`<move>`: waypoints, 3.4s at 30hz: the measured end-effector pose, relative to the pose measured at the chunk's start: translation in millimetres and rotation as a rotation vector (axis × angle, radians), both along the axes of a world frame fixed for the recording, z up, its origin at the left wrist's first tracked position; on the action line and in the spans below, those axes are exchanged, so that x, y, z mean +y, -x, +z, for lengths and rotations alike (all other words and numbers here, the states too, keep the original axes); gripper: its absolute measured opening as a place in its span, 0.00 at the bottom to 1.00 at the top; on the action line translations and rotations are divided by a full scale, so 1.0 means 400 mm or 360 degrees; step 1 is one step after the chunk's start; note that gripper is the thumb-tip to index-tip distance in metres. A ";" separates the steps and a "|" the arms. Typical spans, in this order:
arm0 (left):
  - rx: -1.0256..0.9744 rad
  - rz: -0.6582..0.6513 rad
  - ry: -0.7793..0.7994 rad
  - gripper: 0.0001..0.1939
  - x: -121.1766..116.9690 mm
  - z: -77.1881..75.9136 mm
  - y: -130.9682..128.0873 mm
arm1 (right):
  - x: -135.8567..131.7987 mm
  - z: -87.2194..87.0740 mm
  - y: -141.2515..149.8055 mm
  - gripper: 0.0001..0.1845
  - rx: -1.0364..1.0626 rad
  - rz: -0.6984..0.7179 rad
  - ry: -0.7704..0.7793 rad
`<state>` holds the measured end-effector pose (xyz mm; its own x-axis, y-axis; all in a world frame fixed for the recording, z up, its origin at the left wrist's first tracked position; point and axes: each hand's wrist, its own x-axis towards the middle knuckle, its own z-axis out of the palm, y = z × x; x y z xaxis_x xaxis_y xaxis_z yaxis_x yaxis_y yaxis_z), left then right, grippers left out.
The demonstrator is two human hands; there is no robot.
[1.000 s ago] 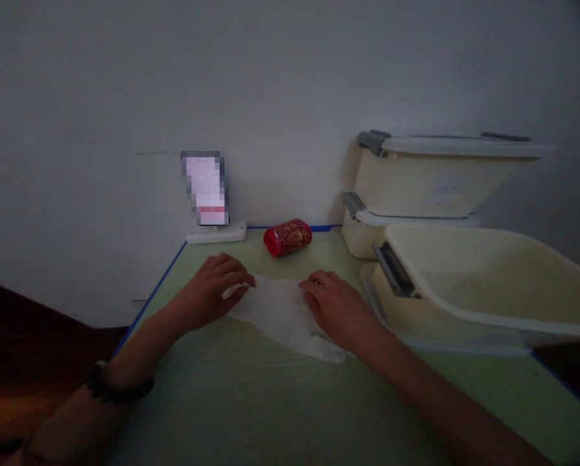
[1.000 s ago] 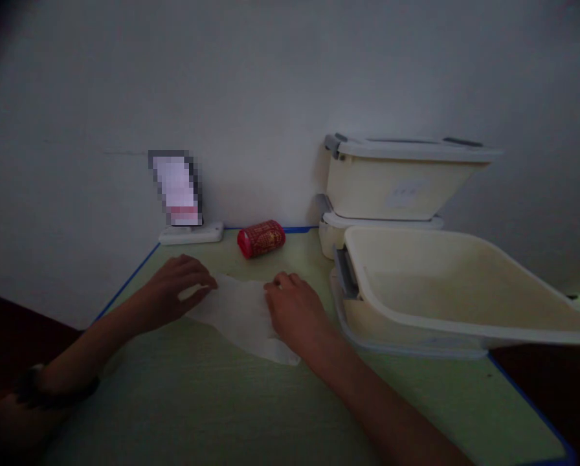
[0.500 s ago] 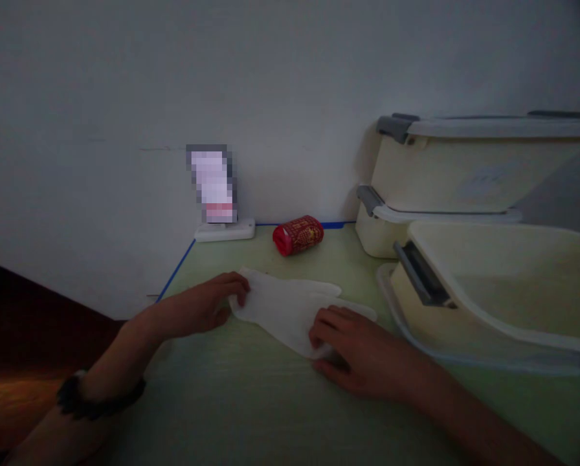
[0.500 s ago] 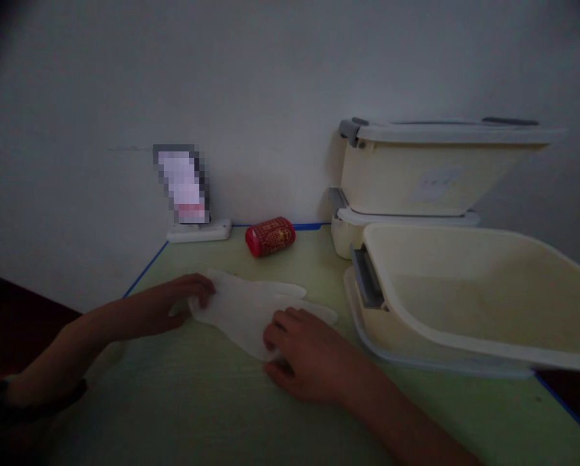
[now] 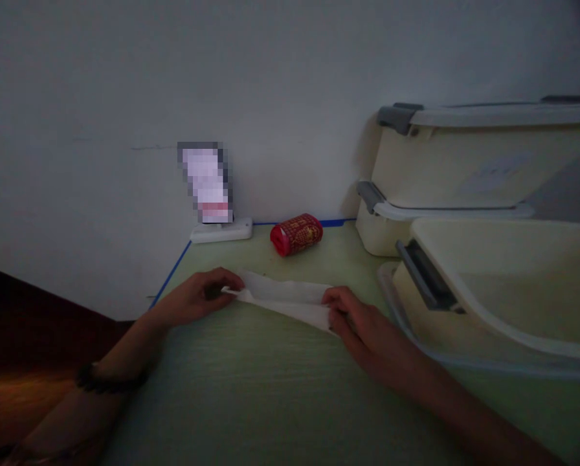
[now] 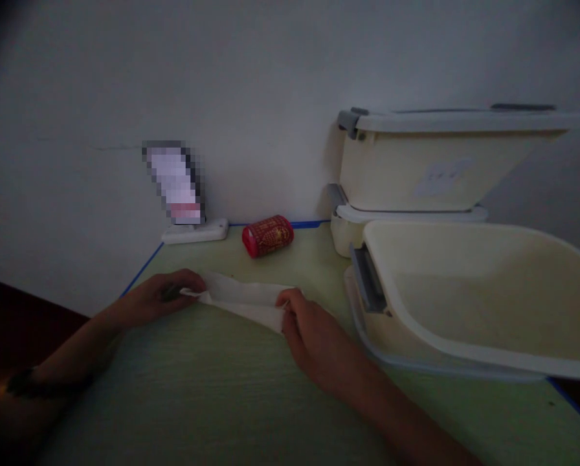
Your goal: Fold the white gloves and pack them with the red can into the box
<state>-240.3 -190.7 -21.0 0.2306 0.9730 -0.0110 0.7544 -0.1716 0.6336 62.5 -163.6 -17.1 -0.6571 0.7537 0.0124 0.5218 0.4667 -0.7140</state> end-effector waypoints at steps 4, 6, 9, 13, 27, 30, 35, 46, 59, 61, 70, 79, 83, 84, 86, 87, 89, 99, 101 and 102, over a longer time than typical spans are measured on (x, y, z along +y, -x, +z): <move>0.0047 0.0091 -0.0022 0.12 -0.001 -0.004 0.004 | 0.007 -0.012 -0.001 0.13 -0.0027 -0.0058 0.0058; 0.0057 0.0169 -0.0013 0.14 0.001 -0.008 0.006 | 0.012 -0.009 -0.008 0.12 -0.0096 -0.0042 0.0089; 0.0072 0.0248 0.0010 0.15 0.004 -0.012 0.007 | 0.022 -0.006 -0.019 0.05 -0.0126 -0.0018 0.0050; 0.0040 0.0252 0.0068 0.16 0.008 -0.012 0.005 | 0.038 -0.017 -0.022 0.05 0.0043 -0.0115 -0.0040; 0.0122 0.0660 -0.0060 0.18 0.020 -0.019 -0.008 | 0.066 -0.054 0.001 0.09 -0.0099 -0.0511 -0.0297; 0.0217 0.0740 -0.0091 0.16 0.025 -0.023 -0.022 | 0.069 -0.060 0.005 0.11 -0.0156 -0.0456 -0.0417; 0.0424 0.0762 -0.0226 0.17 0.029 -0.040 -0.035 | 0.053 -0.052 0.014 0.15 -0.0163 -0.0423 -0.0831; 0.0523 0.0646 -0.0354 0.14 0.031 -0.042 -0.050 | 0.033 -0.066 0.014 0.27 -0.0175 0.0042 -0.0592; -0.0930 0.0358 -0.0805 0.08 -0.070 0.174 -0.255 | 0.024 0.020 0.026 0.39 0.0266 0.0315 -0.0047; -0.1075 0.0349 -0.0786 0.08 -0.055 0.197 -0.261 | 0.015 0.041 0.015 0.27 0.0294 0.0399 0.0143; -0.1422 0.0709 -0.0290 0.09 0.000 0.193 -0.225 | 0.007 0.057 -0.019 0.14 0.0699 0.0674 0.1398; -0.1092 0.0654 0.0052 0.17 0.096 -0.001 -0.169 | 0.003 -0.009 0.014 0.09 0.0280 0.0273 0.1055; -0.0839 0.0649 -0.0112 0.20 0.132 -0.053 -0.155 | 0.012 -0.016 0.010 0.10 0.0154 0.0172 0.0753; -0.0823 0.0645 -0.0137 0.21 0.136 -0.056 -0.156 | 0.014 -0.012 0.007 0.10 0.0095 0.0139 0.0629; -0.0821 0.0639 -0.0152 0.21 0.139 -0.054 -0.160 | 0.018 -0.003 0.003 0.10 -0.0035 0.0006 0.0243; -0.0814 0.0633 -0.0155 0.21 0.139 -0.053 -0.161 | 0.019 0.000 0.003 0.10 -0.0093 -0.0069 0.0023; -0.0725 0.0641 -0.0214 0.19 0.139 -0.052 -0.162 | 0.021 0.000 0.005 0.09 -0.0165 -0.0147 -0.0300; 0.0083 0.0661 -0.0393 0.13 0.148 -0.066 -0.137 | 0.014 -0.011 -0.005 0.13 -0.0377 0.0148 -0.0164; 0.0120 0.0643 -0.0387 0.13 0.150 -0.066 -0.138 | 0.007 -0.004 -0.016 0.13 -0.0438 0.0220 -0.0153; 0.0122 0.0635 -0.0383 0.13 0.150 -0.066 -0.139 | 0.003 -0.001 -0.020 0.11 -0.0462 0.0251 -0.0151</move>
<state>-184.8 -130.7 -47.5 -0.1543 0.9624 0.2235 0.8343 0.0057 0.5513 70.4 -162.3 -17.6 -0.7518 0.6470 -0.1271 0.6130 0.6149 -0.4960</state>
